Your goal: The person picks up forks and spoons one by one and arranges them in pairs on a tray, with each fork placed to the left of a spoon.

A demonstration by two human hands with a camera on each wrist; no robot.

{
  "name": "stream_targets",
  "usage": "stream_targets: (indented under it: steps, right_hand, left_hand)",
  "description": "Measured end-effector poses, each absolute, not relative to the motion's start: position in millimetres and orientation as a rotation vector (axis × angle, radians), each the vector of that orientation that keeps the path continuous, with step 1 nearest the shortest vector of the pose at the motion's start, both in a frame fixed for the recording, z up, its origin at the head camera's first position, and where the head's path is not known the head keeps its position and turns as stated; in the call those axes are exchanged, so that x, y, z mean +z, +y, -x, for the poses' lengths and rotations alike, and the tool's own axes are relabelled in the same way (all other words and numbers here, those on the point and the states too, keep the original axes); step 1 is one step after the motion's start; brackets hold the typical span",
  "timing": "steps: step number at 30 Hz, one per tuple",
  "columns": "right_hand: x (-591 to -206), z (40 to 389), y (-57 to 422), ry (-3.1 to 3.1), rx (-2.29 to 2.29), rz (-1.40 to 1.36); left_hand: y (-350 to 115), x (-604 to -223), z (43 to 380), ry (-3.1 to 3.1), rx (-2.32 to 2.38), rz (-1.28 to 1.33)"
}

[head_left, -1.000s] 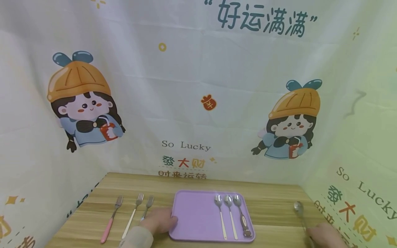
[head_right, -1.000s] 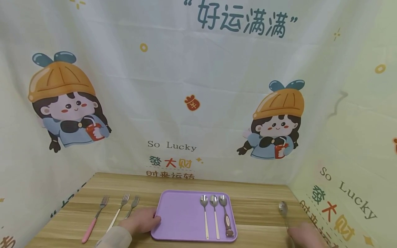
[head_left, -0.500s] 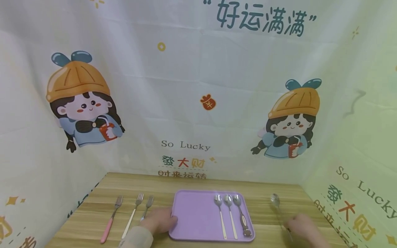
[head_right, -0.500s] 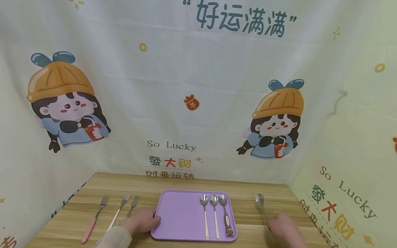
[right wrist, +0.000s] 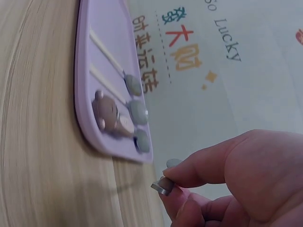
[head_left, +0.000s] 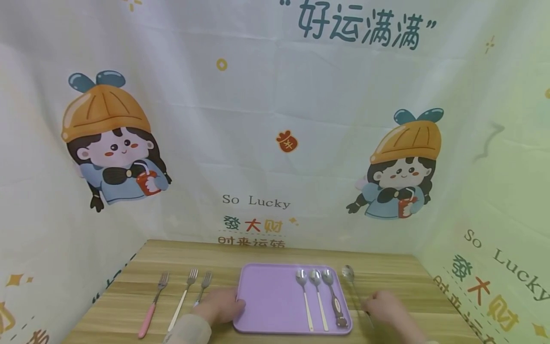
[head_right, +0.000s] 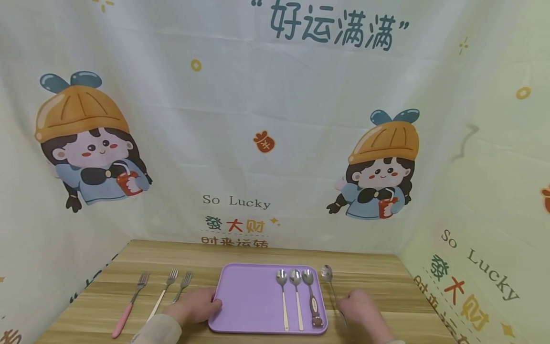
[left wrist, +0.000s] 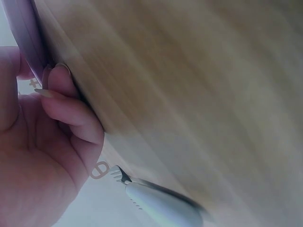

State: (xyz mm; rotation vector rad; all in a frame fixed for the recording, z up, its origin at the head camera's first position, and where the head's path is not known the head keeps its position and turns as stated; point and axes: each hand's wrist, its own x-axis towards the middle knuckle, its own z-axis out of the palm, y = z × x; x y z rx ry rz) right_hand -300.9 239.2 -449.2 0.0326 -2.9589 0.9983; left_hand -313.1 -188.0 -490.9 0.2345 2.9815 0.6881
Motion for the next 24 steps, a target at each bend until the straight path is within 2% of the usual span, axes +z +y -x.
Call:
stream_targets:
  steps: [15,24]
  right_hand:
    - [-437.2,301.8,168.9,-2.946,1.063,-0.114]
    - [-452.5,314.2,138.1,-2.938,1.131,-0.183]
  left_hand:
    - [-187.2,-490.1,313.3,2.984,0.676,-0.246]
    - [-186.8,-491.0,312.8,2.992,0.679,-0.242]
